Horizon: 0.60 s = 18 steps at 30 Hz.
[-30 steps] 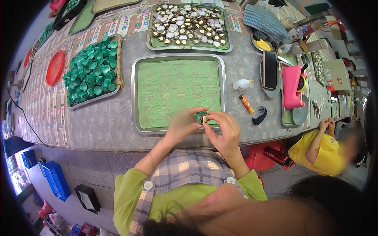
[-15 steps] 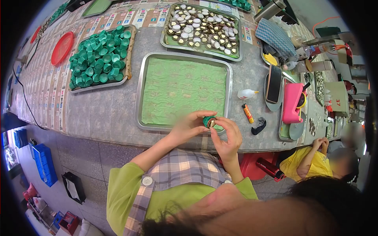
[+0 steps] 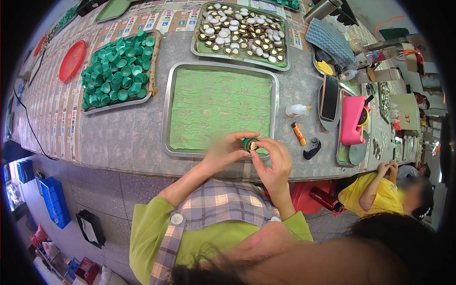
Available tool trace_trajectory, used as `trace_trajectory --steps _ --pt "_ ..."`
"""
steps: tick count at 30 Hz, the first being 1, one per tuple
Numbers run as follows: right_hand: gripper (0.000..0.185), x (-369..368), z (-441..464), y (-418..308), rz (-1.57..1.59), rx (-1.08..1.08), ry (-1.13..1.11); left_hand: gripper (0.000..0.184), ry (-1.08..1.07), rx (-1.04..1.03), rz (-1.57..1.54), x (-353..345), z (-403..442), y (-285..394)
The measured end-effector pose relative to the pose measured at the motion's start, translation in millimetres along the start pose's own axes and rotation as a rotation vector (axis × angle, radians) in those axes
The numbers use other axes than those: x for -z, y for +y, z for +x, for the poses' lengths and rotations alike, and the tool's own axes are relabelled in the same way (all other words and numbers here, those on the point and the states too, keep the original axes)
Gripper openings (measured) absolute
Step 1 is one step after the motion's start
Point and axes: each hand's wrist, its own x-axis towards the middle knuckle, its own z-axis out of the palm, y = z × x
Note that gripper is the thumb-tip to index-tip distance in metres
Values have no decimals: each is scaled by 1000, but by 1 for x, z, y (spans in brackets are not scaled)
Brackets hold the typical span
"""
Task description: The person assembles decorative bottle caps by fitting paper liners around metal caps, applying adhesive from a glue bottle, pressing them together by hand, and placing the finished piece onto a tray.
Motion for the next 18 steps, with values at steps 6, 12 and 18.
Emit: trace_trajectory --steps 6,12,18 --pt "23 1 0 0 -17 14 4 42 26 -102 -8 0 1 -7" --pt "24 2 -1 0 -16 51 30 43 1 -128 -7 1 1 -7" --pt "24 1 -4 2 -11 83 57 45 -22 -87 -12 -1 -1 -3"
